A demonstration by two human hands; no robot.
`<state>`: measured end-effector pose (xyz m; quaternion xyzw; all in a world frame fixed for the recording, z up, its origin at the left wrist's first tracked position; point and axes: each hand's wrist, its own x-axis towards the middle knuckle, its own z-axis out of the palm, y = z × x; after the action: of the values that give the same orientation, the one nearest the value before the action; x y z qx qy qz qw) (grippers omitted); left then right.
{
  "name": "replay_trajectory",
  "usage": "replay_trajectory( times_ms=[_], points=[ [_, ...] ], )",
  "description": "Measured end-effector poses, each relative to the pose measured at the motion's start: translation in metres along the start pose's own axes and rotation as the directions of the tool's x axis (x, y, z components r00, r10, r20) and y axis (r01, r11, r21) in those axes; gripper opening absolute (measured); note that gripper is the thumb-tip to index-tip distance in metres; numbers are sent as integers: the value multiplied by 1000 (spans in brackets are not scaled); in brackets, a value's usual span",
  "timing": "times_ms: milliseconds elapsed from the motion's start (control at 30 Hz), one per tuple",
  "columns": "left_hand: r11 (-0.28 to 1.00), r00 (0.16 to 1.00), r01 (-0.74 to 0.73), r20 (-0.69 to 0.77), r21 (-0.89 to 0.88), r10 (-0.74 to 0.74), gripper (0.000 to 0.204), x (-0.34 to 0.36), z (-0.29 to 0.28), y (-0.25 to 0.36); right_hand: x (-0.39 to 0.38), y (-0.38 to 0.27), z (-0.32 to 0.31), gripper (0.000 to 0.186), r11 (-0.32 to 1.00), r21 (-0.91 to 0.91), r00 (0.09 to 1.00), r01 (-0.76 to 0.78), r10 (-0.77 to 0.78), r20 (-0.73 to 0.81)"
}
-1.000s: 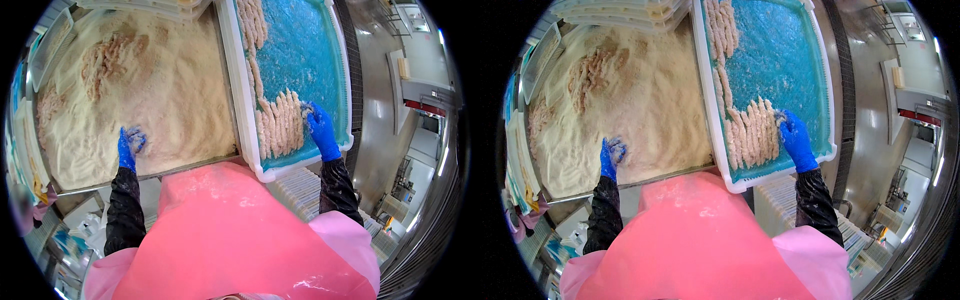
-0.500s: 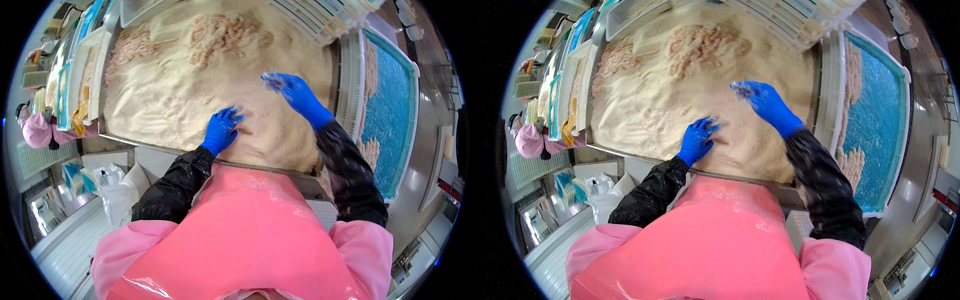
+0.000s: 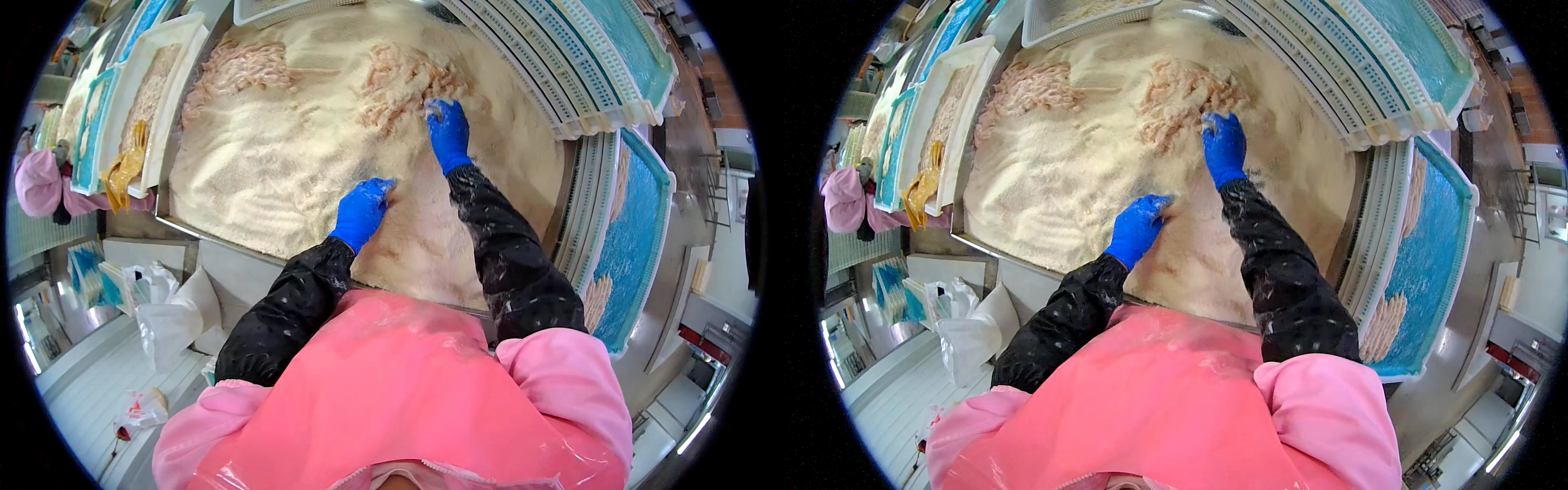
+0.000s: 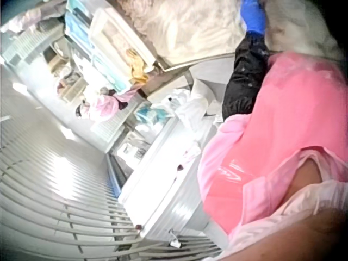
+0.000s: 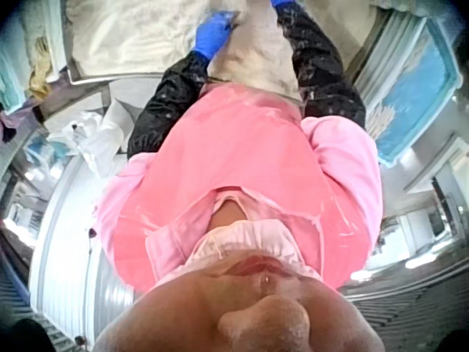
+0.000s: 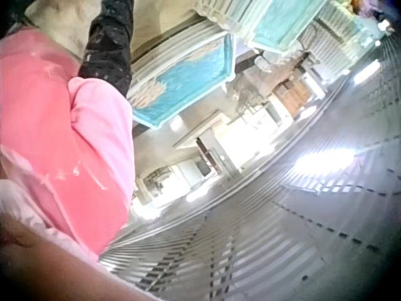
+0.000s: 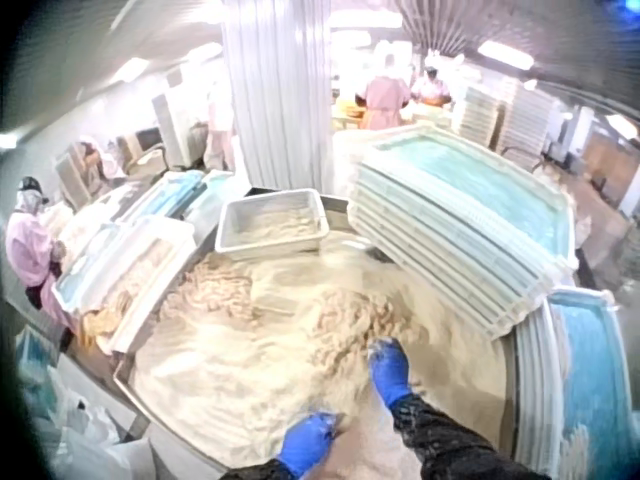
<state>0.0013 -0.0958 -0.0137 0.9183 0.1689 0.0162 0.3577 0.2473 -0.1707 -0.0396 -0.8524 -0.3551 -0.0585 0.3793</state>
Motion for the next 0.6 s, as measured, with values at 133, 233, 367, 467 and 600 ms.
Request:
replay_trajectory(
  times_ms=[133, 233, 367, 467, 600],
  points=[
    [991, 991, 0, -132, -132, -18, 35, -15, -6, -23, 41, -14, 7, 32, 966, -186, 983, 182, -178, 38],
    [993, 1000, 6, 11, -115, -5, 34, -25, -22, -18, 47, -13, 9, 36, 850, -314, 902, 422, -361, 236],
    [999, 1000, -8, 7, -42, 9, 35, -28, -21, -24, 40, -26, -4, 29, 850, -244, 863, 467, -379, 333],
    [989, 948, -118, -287, 87, 139, 33, -23, -25, -6, 20, -40, -18, 26, 940, -72, 918, 333, -306, 251],
    [995, 992, -99, -79, 21, 101, 34, -23, -11, -3, -19, -42, -29, 18, 725, 550, 874, -415, 149, 463]
  ],
)
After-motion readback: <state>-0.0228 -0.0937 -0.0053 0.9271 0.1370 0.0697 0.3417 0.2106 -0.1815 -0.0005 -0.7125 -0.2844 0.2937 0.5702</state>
